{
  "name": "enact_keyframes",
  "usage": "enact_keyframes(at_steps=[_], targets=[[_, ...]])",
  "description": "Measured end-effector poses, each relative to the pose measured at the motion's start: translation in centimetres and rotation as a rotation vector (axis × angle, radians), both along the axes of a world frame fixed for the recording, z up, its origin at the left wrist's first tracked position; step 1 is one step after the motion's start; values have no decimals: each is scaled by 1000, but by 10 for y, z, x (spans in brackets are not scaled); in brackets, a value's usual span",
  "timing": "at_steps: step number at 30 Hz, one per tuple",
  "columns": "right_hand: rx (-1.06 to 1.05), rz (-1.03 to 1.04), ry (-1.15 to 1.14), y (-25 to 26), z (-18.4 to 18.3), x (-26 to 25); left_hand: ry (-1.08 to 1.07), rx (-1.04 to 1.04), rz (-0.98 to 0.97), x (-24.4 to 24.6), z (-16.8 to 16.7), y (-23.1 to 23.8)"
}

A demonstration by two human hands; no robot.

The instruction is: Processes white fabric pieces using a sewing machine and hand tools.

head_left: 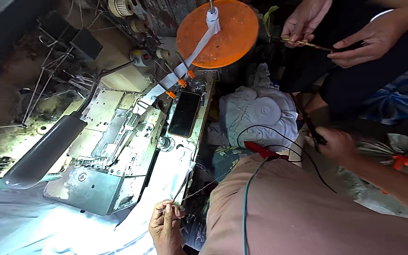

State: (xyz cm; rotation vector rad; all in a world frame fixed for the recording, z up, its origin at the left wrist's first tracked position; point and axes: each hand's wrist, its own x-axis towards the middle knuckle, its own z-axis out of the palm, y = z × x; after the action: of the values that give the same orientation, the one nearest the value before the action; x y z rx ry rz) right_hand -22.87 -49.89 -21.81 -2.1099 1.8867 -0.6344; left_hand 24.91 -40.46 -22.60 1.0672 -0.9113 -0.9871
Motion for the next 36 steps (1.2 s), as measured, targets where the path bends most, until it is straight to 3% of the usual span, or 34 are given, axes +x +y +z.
enact_keyframes(at_steps=[6, 12, 36], targets=[[80, -147, -672, -39, -23, 44, -1, -3, 2, 0, 0, 0], [189, -222, -882, -46, -29, 62, 14, -2, 0, 0, 1, -1], [-113, -296, -911, -129, -17, 102, 24, -9, 9, 0, -3, 2]])
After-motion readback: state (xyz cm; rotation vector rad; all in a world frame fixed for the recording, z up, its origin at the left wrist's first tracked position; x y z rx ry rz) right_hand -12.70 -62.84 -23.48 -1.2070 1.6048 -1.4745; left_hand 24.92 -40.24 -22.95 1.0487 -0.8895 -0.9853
